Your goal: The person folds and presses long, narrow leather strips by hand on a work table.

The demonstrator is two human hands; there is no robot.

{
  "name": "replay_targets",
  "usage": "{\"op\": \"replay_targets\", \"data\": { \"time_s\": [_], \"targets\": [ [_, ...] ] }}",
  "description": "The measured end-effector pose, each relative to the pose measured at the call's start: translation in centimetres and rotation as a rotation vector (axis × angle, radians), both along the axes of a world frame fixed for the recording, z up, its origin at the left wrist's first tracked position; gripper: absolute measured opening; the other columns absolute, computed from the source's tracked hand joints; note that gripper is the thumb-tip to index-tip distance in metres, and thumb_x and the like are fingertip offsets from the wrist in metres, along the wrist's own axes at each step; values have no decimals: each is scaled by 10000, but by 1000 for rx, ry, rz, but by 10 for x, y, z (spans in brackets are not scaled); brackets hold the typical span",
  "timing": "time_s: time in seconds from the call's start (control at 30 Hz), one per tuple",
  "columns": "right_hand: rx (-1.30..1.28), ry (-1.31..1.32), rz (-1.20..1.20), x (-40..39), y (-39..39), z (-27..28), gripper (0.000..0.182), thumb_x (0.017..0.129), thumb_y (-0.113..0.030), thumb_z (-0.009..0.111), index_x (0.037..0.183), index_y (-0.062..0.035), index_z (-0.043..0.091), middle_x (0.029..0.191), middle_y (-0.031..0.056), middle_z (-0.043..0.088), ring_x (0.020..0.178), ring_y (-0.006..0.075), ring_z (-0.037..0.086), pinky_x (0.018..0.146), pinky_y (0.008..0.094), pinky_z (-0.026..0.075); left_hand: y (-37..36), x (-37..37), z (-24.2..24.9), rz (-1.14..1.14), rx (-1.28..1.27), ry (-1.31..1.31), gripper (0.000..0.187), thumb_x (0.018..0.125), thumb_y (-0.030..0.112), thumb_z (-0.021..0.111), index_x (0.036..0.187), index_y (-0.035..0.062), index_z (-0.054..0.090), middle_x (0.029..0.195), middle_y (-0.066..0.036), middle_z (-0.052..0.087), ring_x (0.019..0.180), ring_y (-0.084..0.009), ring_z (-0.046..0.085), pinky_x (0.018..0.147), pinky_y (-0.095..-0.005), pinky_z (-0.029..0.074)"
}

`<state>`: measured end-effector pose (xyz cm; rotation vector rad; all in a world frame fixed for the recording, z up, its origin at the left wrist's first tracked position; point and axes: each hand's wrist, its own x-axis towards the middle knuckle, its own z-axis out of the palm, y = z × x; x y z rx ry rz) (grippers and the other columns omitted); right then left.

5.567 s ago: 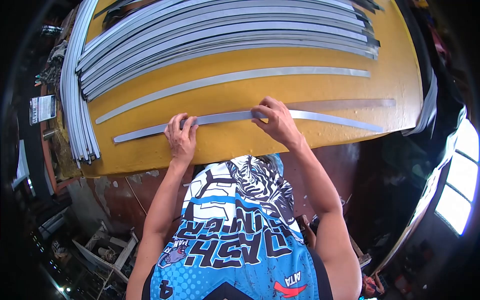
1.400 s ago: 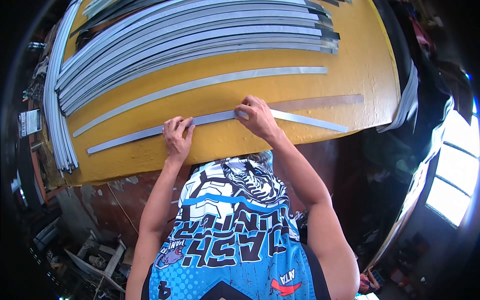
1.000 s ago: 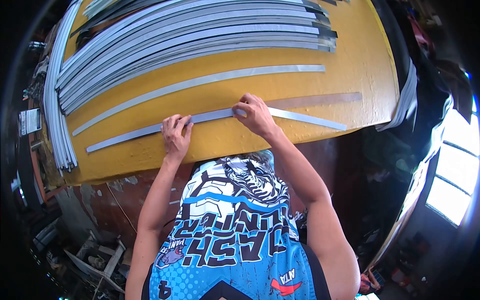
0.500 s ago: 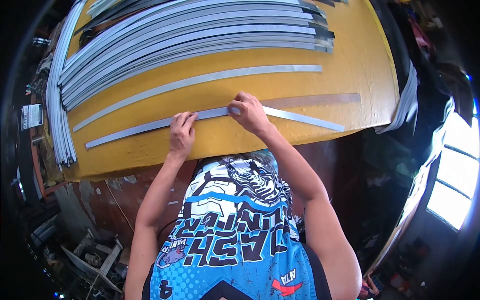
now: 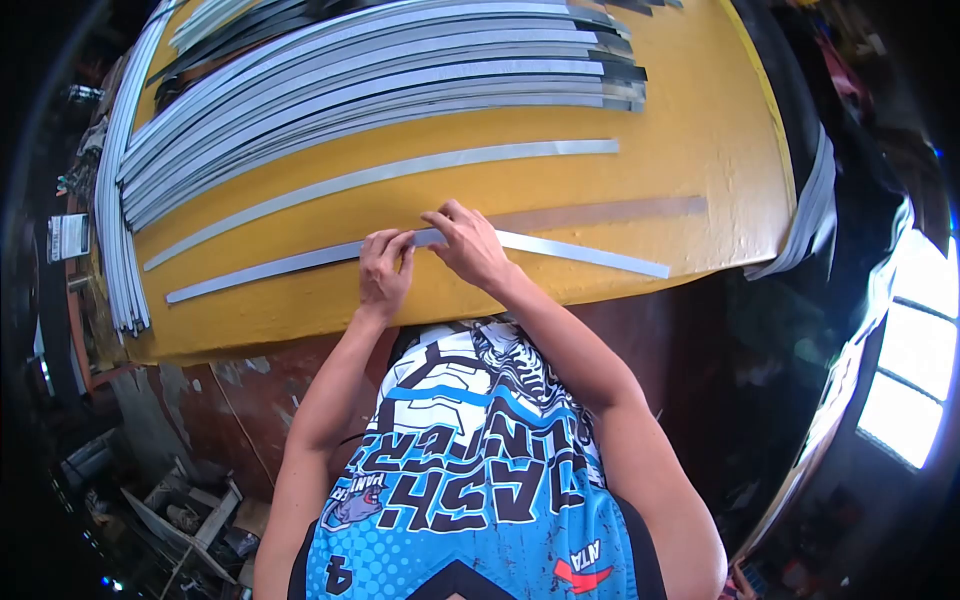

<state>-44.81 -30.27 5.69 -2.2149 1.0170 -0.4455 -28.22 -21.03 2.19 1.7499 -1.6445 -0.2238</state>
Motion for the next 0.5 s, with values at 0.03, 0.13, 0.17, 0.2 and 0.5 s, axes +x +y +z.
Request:
{"op": "replay_targets", "data": {
  "time_s": [0.03,0.13,0.17,0.2,0.5],
  "targets": [
    [3,-3,12,-9,-3,3,420,783,-167,801,1177,-80,685,1075,122,645,1026,340,628,899,428,513,0,-1,0,12,3,-3,183,843,54,707,1023,41,734,1037,-95,666,1040,-284,613,906,-417,479],
    [42,55,14,-47,-17,16,356,794,-162,801,1129,-90,705,1035,112,651,971,332,646,847,421,531,-1,-4,5,18,6,-21,227,825,37,723,1049,64,742,1000,-100,638,978,-294,600,879,-411,486],
    [66,51,-9,-60,-21,19,304,795,-165,810,1078,-95,723,1000,110,654,949,325,649,828,419,529,-1,-5,4,25,33,-24,234,826,60,731,1059,79,747,990,-97,627,960,-287,588,869,-408,481],
    [91,25,-23,-72,-26,23,281,790,-179,809,1042,-87,728,974,110,655,938,324,647,825,420,524,-2,-6,6,31,60,-28,242,828,83,740,1069,95,751,980,-93,616,941,-280,577,858,-404,475],
    [-1,43,14,-106,-44,20,241,787,-183,820,995,-99,732,944,78,642,926,295,619,822,407,496,-7,-14,15,91,117,-37,228,832,213,773,1032,103,769,959,-81,586,908,-262,555,840,-395,453]
  ]
}}
